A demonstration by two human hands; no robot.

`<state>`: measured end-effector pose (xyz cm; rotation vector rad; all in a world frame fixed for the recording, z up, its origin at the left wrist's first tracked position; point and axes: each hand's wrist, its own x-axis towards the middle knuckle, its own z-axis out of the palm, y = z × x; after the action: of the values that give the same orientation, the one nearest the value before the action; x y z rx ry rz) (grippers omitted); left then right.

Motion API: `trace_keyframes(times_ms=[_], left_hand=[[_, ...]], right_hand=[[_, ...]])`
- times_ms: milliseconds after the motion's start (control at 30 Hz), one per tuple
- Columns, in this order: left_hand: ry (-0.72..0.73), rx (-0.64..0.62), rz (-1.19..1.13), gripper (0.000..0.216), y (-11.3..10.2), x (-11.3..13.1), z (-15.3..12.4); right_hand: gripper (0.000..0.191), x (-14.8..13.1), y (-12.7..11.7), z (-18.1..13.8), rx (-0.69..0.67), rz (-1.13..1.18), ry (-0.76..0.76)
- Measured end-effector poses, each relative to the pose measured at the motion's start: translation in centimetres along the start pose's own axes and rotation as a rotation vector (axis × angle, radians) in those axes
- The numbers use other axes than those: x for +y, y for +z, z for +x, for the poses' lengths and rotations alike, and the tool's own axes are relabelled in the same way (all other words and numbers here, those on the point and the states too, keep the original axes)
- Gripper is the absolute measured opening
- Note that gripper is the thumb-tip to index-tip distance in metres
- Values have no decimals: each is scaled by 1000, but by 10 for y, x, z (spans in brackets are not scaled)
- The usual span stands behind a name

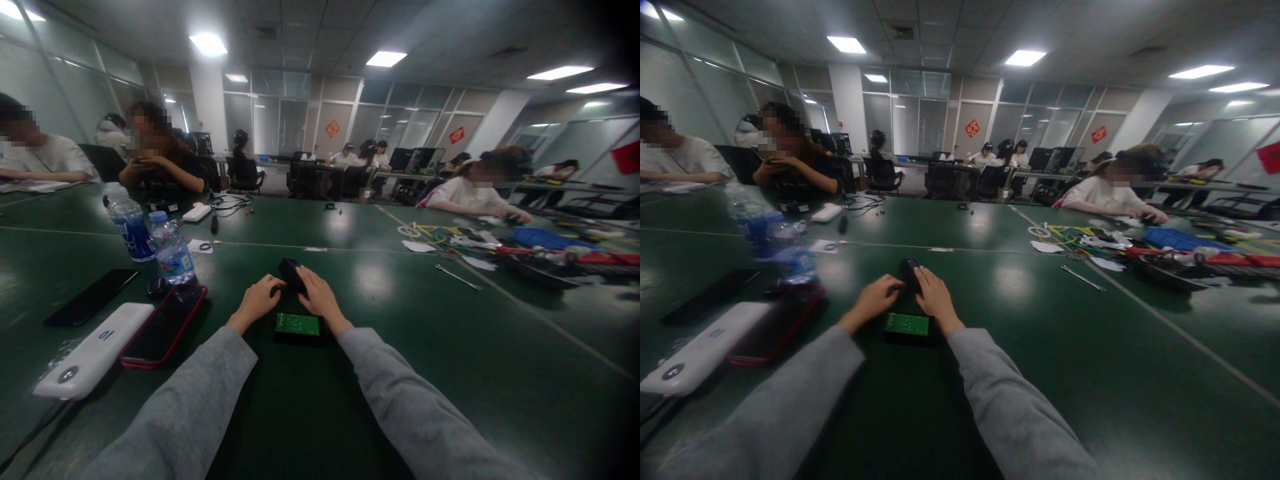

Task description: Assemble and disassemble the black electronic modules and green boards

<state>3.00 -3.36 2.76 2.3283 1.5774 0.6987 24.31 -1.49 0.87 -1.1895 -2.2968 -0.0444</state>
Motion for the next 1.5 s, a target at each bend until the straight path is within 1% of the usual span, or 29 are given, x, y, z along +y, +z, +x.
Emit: trace_keyframes(times_ms=[67, 200, 333, 433, 533, 633, 767, 833, 900, 1067, 1133, 1367, 1433, 1500], left_hand=[[-5, 12, -8, 26, 0, 0, 0], [-2, 30, -16, 25, 1, -2, 1], [6, 29, -3, 24, 2, -2, 1], [2, 21, 12, 24, 2, -1, 1], [-6, 14, 26, 24, 2, -2, 2], [-4, 13, 29, 24, 2, -2, 2], [-15, 3, 21, 25, 2, 0, 2], [-16, -1, 15, 25, 1, 1, 1], [-12, -5, 10, 25, 0, 1, 1], [-24, -16, -6, 26, -1, 2, 0], [-23, -20, -10, 25, 0, 1, 0], [-4, -24, -22, 26, 0, -1, 0], [0, -24, -21, 26, 0, -1, 0], [-7, -29, -17, 26, -1, -1, 0]], right_hand=[[76, -2, -2, 0, -19, -42, -29], [70, -1, -1, -1, -57, -84, -6], [69, -1, 4, 0, -136, -60, -44], [64, -4, 4, 1, -165, -64, -38], [58, -8, 1, 1, -163, -115, -10], [51, -11, -3, 0, -131, -128, 7], [49, -14, -6, -1, -106, -109, 53], [47, -14, -7, -2, -60, -113, 97], [44, -11, -9, -4, 19, -118, 185], [40, 6, -12, -10, 271, -73, 561], [39, 13, -13, -12, 350, -28, 651], [37, 21, -13, -14, 436, 187, 747], [37, 22, -15, -14, 504, 226, 761], [37, 23, -18, -13, 601, 226, 735]])
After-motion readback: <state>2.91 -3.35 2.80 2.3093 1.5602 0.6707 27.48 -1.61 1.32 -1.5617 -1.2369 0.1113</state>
